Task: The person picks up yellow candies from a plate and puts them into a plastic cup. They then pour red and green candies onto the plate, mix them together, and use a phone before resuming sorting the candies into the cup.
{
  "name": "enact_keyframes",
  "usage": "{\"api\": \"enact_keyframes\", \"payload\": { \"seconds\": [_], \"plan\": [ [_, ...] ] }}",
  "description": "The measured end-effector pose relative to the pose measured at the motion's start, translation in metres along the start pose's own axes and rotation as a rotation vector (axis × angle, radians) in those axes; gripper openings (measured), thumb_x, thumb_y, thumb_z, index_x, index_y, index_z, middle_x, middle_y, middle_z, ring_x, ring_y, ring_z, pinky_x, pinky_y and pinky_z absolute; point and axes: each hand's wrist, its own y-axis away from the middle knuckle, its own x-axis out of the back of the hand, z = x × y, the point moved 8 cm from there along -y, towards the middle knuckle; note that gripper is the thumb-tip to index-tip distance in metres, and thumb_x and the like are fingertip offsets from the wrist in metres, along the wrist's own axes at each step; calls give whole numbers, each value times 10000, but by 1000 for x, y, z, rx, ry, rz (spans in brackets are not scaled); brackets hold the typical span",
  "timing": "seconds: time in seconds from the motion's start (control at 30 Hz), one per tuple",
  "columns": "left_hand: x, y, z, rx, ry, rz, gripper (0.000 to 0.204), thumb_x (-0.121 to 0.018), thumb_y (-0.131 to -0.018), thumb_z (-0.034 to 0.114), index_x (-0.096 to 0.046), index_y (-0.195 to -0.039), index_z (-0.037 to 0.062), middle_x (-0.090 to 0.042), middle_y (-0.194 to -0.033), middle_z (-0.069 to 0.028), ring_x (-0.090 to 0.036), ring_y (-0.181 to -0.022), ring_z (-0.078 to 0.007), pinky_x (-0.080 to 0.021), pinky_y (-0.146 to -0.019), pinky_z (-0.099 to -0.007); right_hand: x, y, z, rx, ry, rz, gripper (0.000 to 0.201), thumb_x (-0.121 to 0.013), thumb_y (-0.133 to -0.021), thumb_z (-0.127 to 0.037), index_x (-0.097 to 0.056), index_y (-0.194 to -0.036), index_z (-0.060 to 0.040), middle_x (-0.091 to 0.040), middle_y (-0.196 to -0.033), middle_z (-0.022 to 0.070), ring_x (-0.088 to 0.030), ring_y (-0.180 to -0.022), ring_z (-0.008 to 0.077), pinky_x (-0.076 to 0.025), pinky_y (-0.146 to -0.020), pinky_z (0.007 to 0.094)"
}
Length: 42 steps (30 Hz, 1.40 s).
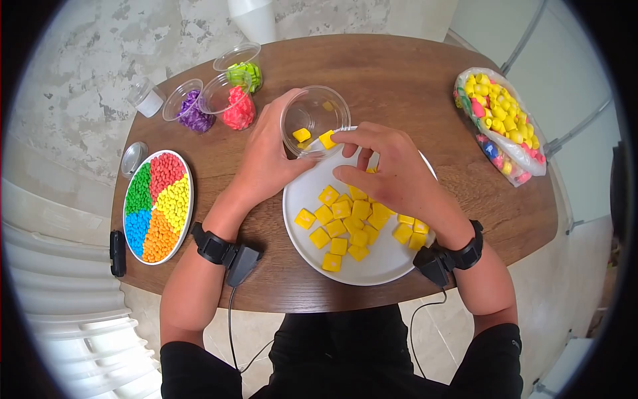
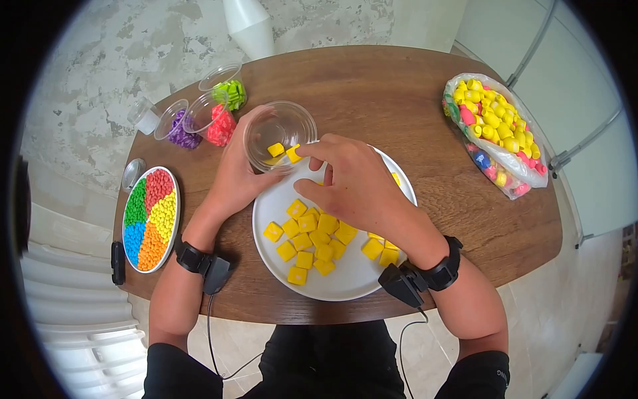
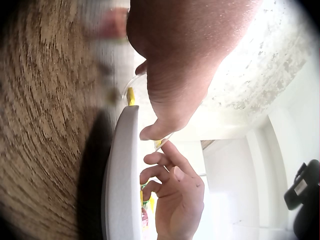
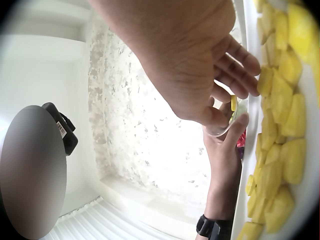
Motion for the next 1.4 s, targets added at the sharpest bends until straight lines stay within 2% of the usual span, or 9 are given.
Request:
{"api": "enact_keyframes", "payload": {
  "seconds": [0.07,0.33,0.5,0.57,0.63,0.67,0.73,0.83,1.4],
  "plan": [
    [-1,0,0,-1,-18,-15,936,-860,-731,53,-403,-1548,79,-520,-1507,-122,-490,-1427,-260,-420,-1140,-431,-1,-1,2,-7,0,-10,436,-765,-848,-222,-737,-1231,-17,-689,-950,128,-667,-735,237,-540,-718,367],
    [-1,0,-1,-4,-12,-9,943,-865,-722,51,-410,-1547,84,-520,-1508,-115,-490,-1426,-254,-422,-1135,-424,0,-1,2,-14,-25,-2,366,-741,-876,-155,-735,-1224,-42,-703,-947,127,-667,-731,239,-538,-714,375],
    [1,0,0,-12,10,3,931,-867,-707,70,-429,-1528,63,-528,-1492,-145,-494,-1415,-308,-409,-1160,-433,-1,-1,6,-13,-37,31,312,-739,-868,-142,-740,-1162,-36,-706,-948,132,-668,-724,243,-538,-707,378],
    [3,2,-1,-14,-13,23,918,-857,-700,85,-439,-1516,38,-542,-1470,-172,-497,-1408,-353,-394,-1185,-436,-2,-2,12,-11,-42,49,234,-735,-832,-121,-736,-1049,-36,-693,-922,137,-670,-755,295,-537,-726,422],
    [5,1,3,-3,-5,11,872,-819,-716,89,-458,-1508,38,-547,-1468,-168,-502,-1406,-336,-385,-1189,-430,-11,-1,24,239,59,192,133,-754,-781,-82,-740,-905,-38,-688,-897,147,-681,-841,319,-538,-773,416],
    [5,1,-1,-9,72,21,852,-807,-721,86,-471,-1502,36,-545,-1473,-165,-513,-1397,-318,-387,-1189,-420,-18,-2,31,228,0,208,106,-735,-731,-83,-718,-828,-43,-683,-900,180,-669,-894,386,-524,-801,472],
    [-2,0,-12,33,201,23,875,-805,-727,66,-448,-1525,24,-526,-1499,-152,-500,-1411,-290,-378,-1200,-417,-28,-9,41,127,152,141,130,-730,-664,-113,-700,-758,-29,-681,-898,212,-667,-901,402,-515,-771,506],
    [-9,3,-43,59,252,-2,948,-778,-749,47,-354,-1596,31,-432,-1599,-158,-393,-1504,-304,-269,-1263,-435,-25,-9,29,103,277,45,212,-756,-657,-86,-701,-783,75,-684,-891,257,-682,-938,409,-535,-792,491],
    [-6,3,-43,69,259,13,919,-741,-771,-5,-350,-1601,36,-413,-1621,-153,-377,-1516,-290,-260,-1267,-438,-29,-3,26,120,267,46,271,-803,-719,-75,-697,-924,67,-671,-1070,228,-632,-1095,393,-489,-936,478]
  ]
}}
